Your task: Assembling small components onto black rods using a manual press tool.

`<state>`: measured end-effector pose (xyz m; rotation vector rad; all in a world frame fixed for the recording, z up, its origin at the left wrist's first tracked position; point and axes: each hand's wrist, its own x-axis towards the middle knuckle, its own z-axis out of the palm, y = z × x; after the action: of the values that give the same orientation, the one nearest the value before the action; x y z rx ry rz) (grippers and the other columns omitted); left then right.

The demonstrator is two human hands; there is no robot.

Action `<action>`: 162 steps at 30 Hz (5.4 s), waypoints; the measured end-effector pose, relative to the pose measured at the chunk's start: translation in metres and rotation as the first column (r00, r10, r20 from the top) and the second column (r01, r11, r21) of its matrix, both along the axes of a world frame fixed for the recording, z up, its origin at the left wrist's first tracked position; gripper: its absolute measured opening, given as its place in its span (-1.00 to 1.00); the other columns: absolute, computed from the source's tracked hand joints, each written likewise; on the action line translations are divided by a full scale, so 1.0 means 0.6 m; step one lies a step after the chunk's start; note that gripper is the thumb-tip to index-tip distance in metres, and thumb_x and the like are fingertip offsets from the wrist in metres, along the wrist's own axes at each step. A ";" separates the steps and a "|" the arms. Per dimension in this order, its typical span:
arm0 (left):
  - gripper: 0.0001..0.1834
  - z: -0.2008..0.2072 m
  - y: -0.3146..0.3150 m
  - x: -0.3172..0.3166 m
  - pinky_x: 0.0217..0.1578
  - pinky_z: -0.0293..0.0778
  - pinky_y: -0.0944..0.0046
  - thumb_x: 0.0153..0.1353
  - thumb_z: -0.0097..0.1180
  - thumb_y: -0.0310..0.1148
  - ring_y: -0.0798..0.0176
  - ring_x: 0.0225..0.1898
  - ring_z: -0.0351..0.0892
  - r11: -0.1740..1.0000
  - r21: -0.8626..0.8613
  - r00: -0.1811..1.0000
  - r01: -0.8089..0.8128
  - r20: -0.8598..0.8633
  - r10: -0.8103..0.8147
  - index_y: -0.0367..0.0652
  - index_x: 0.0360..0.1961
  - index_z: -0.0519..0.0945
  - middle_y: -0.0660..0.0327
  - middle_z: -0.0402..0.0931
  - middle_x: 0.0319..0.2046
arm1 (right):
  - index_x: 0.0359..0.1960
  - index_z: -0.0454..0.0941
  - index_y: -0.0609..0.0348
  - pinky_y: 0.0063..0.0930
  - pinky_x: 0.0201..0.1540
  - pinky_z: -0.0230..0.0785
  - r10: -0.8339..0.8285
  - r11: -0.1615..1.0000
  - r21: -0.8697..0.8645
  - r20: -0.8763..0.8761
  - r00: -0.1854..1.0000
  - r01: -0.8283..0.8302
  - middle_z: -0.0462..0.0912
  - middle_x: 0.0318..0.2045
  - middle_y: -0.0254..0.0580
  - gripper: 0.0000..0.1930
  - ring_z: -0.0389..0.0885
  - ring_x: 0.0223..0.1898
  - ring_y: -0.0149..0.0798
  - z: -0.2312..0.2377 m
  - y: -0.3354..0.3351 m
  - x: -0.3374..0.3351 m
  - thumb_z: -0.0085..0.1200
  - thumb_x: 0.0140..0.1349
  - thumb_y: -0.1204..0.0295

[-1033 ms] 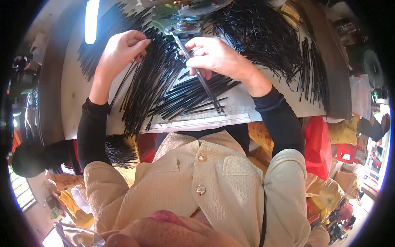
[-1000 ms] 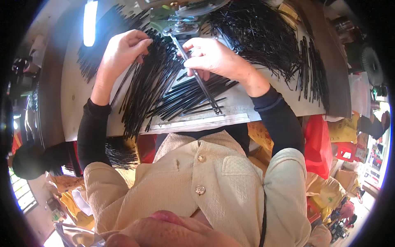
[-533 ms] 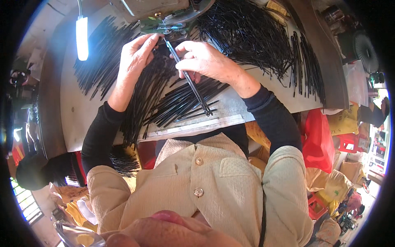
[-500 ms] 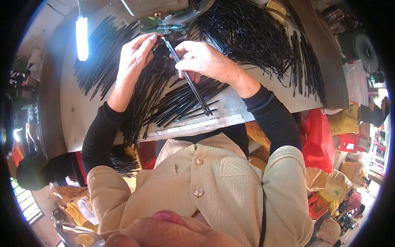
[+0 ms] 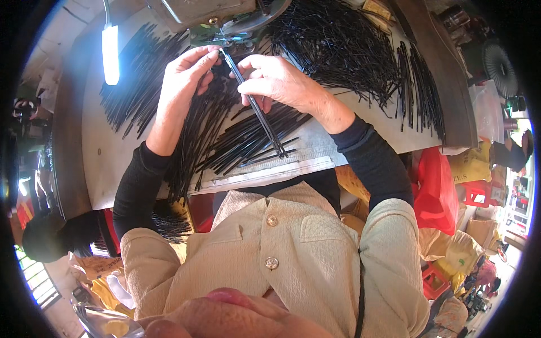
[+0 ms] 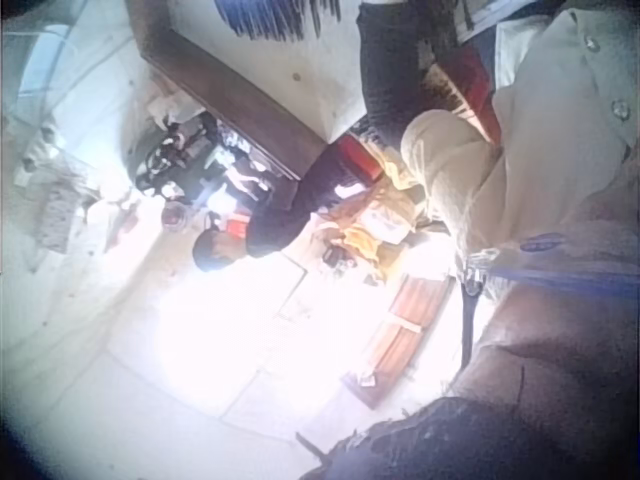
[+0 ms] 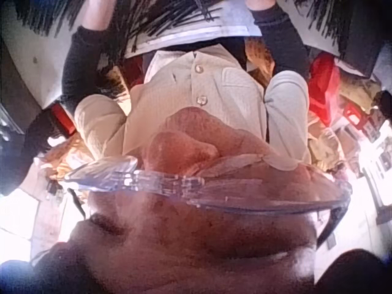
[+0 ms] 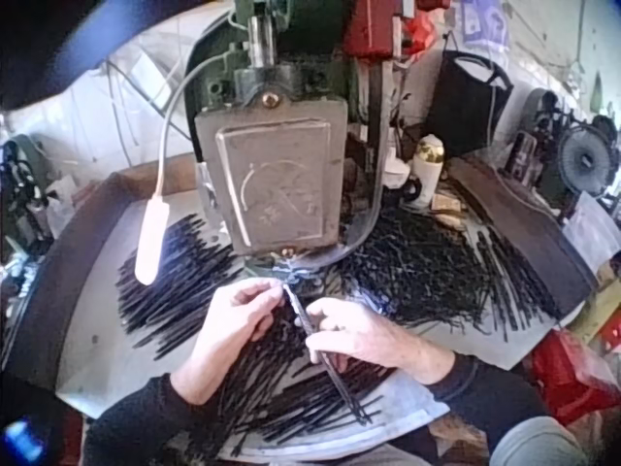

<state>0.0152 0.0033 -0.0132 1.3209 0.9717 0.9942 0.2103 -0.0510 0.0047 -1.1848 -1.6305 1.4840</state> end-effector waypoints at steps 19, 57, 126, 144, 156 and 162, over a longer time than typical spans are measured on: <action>-0.74 0.008 0.022 0.015 -0.72 0.17 0.58 0.16 0.17 -0.32 0.59 -0.70 0.29 0.976 0.220 0.999 -0.006 -0.049 0.017 -0.29 -0.21 0.59 0.31 0.52 -0.55 | -0.10 0.42 0.31 -0.70 -0.56 0.40 -0.068 0.997 0.029 -0.132 0.989 0.072 0.60 -0.53 -0.20 -0.65 0.54 -0.60 -0.48 -0.010 0.010 -0.005 0.03 0.14 0.33; -0.69 0.040 0.009 -0.006 -0.61 0.37 0.52 0.24 0.03 -0.20 0.44 -0.64 0.47 0.970 -0.143 0.975 0.198 -0.073 -0.210 -0.26 -0.20 0.55 0.26 0.54 -0.54 | -0.27 0.49 0.18 -0.72 -0.62 0.25 -0.176 0.983 -0.090 -0.247 0.953 0.158 0.55 -0.56 -0.35 -0.77 0.47 -0.60 -0.54 -0.021 0.017 -0.024 0.09 0.11 0.31; -0.88 0.026 -0.052 0.048 -0.39 0.48 0.23 0.01 0.07 -0.35 0.06 -0.46 0.57 0.733 0.431 0.620 0.526 -0.784 0.017 -0.16 -0.48 0.57 0.12 0.54 -0.56 | -0.26 0.49 0.17 -0.34 -0.37 0.36 -0.402 0.863 0.491 0.812 0.424 -0.121 0.57 -0.49 -0.17 -0.81 0.54 -0.45 -0.13 0.051 -0.078 0.209 0.06 0.09 0.39; -0.87 0.031 -0.053 0.055 -0.38 0.44 0.30 0.05 0.12 -0.38 0.22 -0.47 0.53 0.800 0.286 0.603 0.527 -0.790 -0.114 -0.18 -0.37 0.57 0.15 0.56 -0.47 | -0.34 0.48 0.22 -0.13 -0.28 0.36 -0.482 0.817 0.531 0.843 0.238 -0.227 0.55 -0.43 -0.01 -0.82 0.53 -0.33 0.06 0.029 -0.108 0.214 -0.05 0.00 0.46; -0.70 0.034 -0.026 0.016 -0.59 0.36 0.50 0.08 0.11 -0.41 0.53 -0.52 0.43 0.892 0.027 0.787 0.451 -0.483 -0.384 -0.33 -0.15 0.55 0.29 0.53 -0.48 | -0.35 0.53 0.26 -0.31 -0.44 0.37 -0.386 0.890 0.450 0.831 0.401 -0.076 0.53 -0.62 -0.08 -0.81 0.56 -0.54 -0.12 0.100 -0.105 0.186 -0.04 0.08 0.41; -0.66 0.035 -0.012 0.004 -0.61 0.35 0.54 0.10 0.08 -0.38 0.48 -0.58 0.46 0.890 -0.057 0.848 0.452 -0.282 -0.448 -0.34 -0.10 0.49 0.21 0.54 -0.48 | -0.16 0.49 0.29 -0.60 -0.59 0.35 -0.075 0.991 0.131 0.453 0.889 0.017 0.51 -0.66 -0.29 -0.75 0.45 -0.68 -0.48 0.056 -0.061 0.117 -0.13 0.13 0.53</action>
<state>0.0177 -0.0041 0.0080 1.6403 0.8100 0.4521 0.2807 -0.0875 0.0385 -1.5742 -1.9503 1.1035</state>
